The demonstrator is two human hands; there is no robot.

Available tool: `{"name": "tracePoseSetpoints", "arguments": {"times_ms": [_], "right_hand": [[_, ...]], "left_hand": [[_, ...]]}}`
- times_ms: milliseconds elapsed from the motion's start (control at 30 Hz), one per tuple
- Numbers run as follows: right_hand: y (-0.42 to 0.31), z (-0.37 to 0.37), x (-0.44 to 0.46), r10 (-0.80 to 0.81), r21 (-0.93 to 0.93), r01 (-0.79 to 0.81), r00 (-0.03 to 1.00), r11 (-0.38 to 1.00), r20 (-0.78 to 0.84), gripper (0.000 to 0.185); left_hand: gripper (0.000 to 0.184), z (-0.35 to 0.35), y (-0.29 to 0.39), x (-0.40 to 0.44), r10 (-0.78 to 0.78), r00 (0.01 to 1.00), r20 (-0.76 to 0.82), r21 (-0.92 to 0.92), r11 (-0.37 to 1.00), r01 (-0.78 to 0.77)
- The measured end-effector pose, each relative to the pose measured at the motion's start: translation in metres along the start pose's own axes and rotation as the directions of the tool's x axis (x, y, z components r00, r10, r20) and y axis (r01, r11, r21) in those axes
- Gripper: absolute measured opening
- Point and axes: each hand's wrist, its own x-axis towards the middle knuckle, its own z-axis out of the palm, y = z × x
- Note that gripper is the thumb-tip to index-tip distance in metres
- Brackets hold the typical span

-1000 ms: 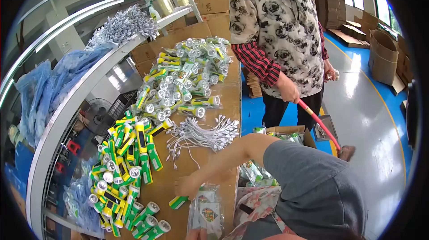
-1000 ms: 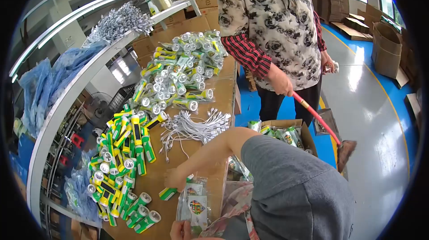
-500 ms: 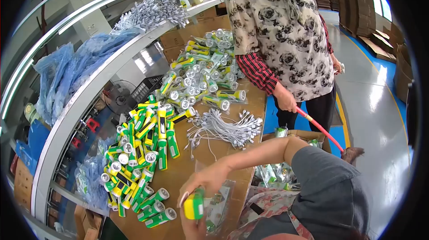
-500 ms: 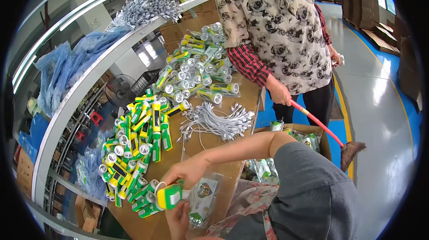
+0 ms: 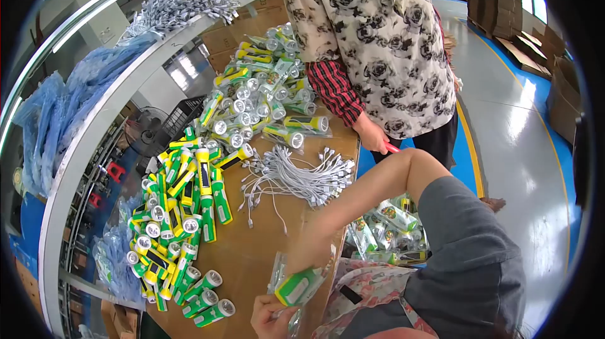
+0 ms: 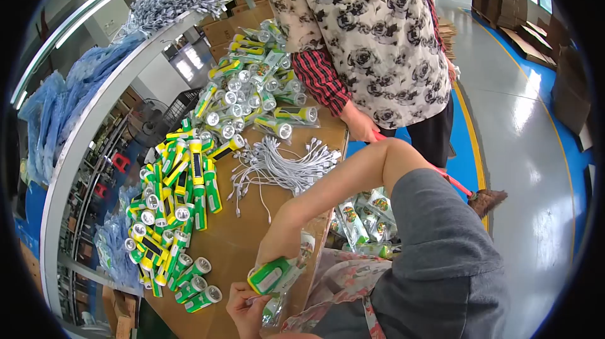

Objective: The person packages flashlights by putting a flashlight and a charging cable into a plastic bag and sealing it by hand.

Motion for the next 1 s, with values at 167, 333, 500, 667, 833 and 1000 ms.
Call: {"name": "tracePoseSetpoints", "arguments": {"times_ms": [167, 333, 500, 667, 833, 1000], "right_hand": [[0.005, 0.042, 0.018, 0.166, -0.45, -0.091, 0.977, 0.889, 0.131, 0.022], [-0.003, 0.02, -0.003, -0.176, -0.233, 0.039, 0.777, 0.972, -0.604, 0.021], [0.038, 0.079, -0.018, 0.156, 0.151, -0.07, 0.701, 0.986, -0.696, 0.024], [-0.002, 0.066, 0.002, 0.169, 0.292, 0.155, 0.534, 0.944, -0.829, 0.019], [-0.014, 0.063, -0.044, 0.378, 0.431, 0.086, 0.351, 0.898, -0.857, 0.014], [0.06, 0.149, -0.15, 0.746, 0.74, 0.248, 0.091, 0.625, -0.66, 0.034]], "left_hand": [[0.024, 0.041, 0.027, 0.034, 0.083, 0.995, 0.057, 0.258, 0.962, -0.095], [0.025, 0.013, -0.008, 0.02, 0.125, 0.988, -0.096, 0.361, 0.929, -0.083], [0.026, -0.012, -0.037, -0.01, -0.001, 0.985, -0.173, 0.479, 0.874, 0.085], [0.02, 0.028, 0.01, 0.032, 0.158, 0.987, -0.043, 0.816, 0.575, -0.056], [0.011, 0.02, 0.023, 0.031, 0.188, 0.982, 0.022, 0.636, 0.755, -0.159], [0.017, -0.019, -0.01, -0.015, -0.288, 0.958, 0.008, 0.416, 0.872, 0.258]]}}
